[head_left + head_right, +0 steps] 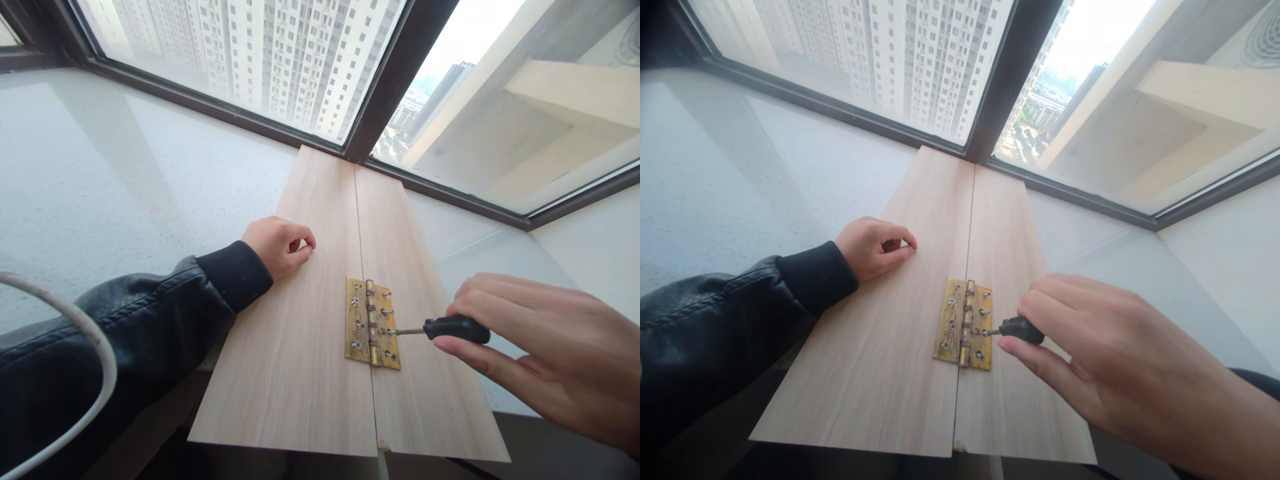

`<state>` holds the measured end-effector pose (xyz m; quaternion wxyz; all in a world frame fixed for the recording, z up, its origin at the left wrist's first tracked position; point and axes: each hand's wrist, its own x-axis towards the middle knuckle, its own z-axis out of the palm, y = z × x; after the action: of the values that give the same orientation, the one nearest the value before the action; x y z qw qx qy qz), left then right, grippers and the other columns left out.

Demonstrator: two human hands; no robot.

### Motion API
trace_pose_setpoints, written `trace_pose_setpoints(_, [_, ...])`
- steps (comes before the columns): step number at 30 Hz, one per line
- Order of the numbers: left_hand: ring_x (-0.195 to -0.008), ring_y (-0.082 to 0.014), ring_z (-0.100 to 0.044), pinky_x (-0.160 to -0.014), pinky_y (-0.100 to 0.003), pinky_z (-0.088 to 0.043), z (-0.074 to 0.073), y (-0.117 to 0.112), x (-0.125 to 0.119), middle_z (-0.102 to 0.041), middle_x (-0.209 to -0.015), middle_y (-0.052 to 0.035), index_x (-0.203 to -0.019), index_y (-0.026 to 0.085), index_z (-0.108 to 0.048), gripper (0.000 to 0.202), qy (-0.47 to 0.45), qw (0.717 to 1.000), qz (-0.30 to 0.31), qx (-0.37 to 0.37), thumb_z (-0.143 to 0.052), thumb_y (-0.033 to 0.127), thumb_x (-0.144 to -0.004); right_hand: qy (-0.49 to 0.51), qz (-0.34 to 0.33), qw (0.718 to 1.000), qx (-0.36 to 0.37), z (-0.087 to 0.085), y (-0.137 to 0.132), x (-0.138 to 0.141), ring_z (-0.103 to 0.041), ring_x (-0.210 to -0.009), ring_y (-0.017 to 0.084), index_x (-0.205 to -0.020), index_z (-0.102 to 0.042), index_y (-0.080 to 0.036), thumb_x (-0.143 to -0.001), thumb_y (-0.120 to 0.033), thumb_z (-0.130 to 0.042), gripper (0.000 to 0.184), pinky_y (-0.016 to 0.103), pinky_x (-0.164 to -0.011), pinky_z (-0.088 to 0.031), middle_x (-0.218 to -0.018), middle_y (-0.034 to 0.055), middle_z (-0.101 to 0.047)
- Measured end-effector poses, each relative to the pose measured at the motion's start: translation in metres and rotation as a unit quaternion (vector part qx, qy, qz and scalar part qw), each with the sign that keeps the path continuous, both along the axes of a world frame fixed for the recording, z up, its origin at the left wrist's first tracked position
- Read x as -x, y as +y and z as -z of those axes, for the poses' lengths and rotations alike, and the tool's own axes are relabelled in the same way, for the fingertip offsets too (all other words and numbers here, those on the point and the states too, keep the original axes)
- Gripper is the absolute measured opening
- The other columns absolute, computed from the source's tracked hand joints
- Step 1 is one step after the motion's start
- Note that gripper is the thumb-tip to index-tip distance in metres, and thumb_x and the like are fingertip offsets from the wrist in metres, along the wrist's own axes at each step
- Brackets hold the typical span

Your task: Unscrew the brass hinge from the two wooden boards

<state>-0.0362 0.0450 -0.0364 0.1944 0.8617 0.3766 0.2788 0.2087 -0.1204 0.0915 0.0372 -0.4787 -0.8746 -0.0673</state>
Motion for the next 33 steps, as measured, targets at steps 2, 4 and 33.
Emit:
trace_pose_setpoints(2, [-0.051,-0.0106,-0.048,-0.057,-0.027,-0.035,0.000,0.000,0.000,-0.059,-0.055,0.0024,-0.081,0.022,-0.076,0.021,0.000,1.000,-0.001,0.000,-0.057,0.028,-0.075,-0.014,0.010,1.000,0.007,0.004,-0.003,0.002,-0.043,-0.047,0.015,-0.072,-0.053,-0.024,-0.092,-0.040,-0.051,0.026,0.033,-0.043,-0.032,-0.058,-0.0003,-0.048])
trace_pose_setpoints(4, [-0.051,-0.0107,-0.048,-0.057,-0.028,-0.035,0.000,-0.001,0.000,-0.059,-0.055,0.0024,-0.081,0.022,-0.076,0.021,0.002,1.000,0.000,0.000,-0.057,0.028,-0.075,0.001,0.026,1.000,-0.002,0.008,-0.005,0.006,-0.045,-0.048,0.017,-0.071,-0.054,-0.025,-0.092,-0.044,-0.051,0.028,0.034,-0.044,-0.031,-0.057,0.0006,-0.048])
trace_pose_setpoints(33, [-0.052,-0.0111,-0.049,-0.058,-0.028,-0.036,0.000,0.000,-0.001,-0.061,-0.056,0.0017,-0.081,0.022,-0.076,0.023,0.005,1.000,-0.004,-0.002,-0.055,0.029,-0.075,-0.064,0.094,0.992,-0.049,0.010,-0.008,0.005,-0.050,-0.038,0.018,-0.071,-0.052,-0.026,-0.091,-0.050,-0.044,0.032,0.033,-0.036,-0.030,-0.051,-0.0019,-0.053])
